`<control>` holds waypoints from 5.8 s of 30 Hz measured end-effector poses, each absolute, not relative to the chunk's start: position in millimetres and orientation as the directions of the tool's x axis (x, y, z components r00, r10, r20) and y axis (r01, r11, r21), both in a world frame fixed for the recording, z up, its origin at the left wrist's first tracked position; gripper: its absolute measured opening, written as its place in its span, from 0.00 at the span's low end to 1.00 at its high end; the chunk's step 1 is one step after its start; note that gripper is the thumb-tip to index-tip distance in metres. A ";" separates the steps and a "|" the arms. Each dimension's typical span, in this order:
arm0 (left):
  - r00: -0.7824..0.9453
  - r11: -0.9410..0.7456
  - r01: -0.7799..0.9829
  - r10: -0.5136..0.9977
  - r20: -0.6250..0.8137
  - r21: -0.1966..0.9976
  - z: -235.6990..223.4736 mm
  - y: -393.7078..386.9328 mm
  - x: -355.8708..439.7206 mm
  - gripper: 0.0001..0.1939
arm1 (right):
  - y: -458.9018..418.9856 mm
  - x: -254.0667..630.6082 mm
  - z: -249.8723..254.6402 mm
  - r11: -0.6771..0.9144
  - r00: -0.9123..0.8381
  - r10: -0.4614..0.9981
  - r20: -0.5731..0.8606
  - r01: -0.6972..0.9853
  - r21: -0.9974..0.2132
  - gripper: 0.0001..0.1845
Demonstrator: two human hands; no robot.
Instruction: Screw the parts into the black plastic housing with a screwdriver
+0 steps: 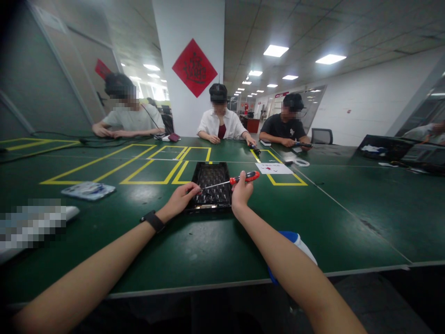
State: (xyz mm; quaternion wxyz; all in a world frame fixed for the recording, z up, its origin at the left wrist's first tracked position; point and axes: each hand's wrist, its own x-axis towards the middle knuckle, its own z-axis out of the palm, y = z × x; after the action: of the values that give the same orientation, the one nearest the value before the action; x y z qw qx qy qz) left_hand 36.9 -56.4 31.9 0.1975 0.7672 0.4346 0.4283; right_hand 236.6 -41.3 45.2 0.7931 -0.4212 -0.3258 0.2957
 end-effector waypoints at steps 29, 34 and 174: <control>0.245 -0.532 0.519 0.842 0.480 0.669 30.3 -57.2 36.2 0.20 | -58.3 227.3 56.2 0.573 0.544 0.725 0.422 -0.137 -0.808 0.18; 0.200 -0.513 0.487 0.853 0.481 0.707 28.3 -56.4 37.5 0.18 | -73.5 218.5 60.4 0.674 0.492 0.663 0.564 -0.063 -0.736 0.15; 0.094 -0.372 0.757 0.875 0.475 0.536 21.4 -36.9 12.0 0.18 | -52.5 227.4 48.9 0.363 0.348 0.874 0.338 -0.008 -0.932 0.21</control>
State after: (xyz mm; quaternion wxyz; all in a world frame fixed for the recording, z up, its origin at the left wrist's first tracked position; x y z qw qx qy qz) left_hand 12.0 -36.9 21.4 0.0772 0.7355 0.5549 0.3811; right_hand 227.4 -52.5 48.9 0.6790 -0.4614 -0.4697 0.3248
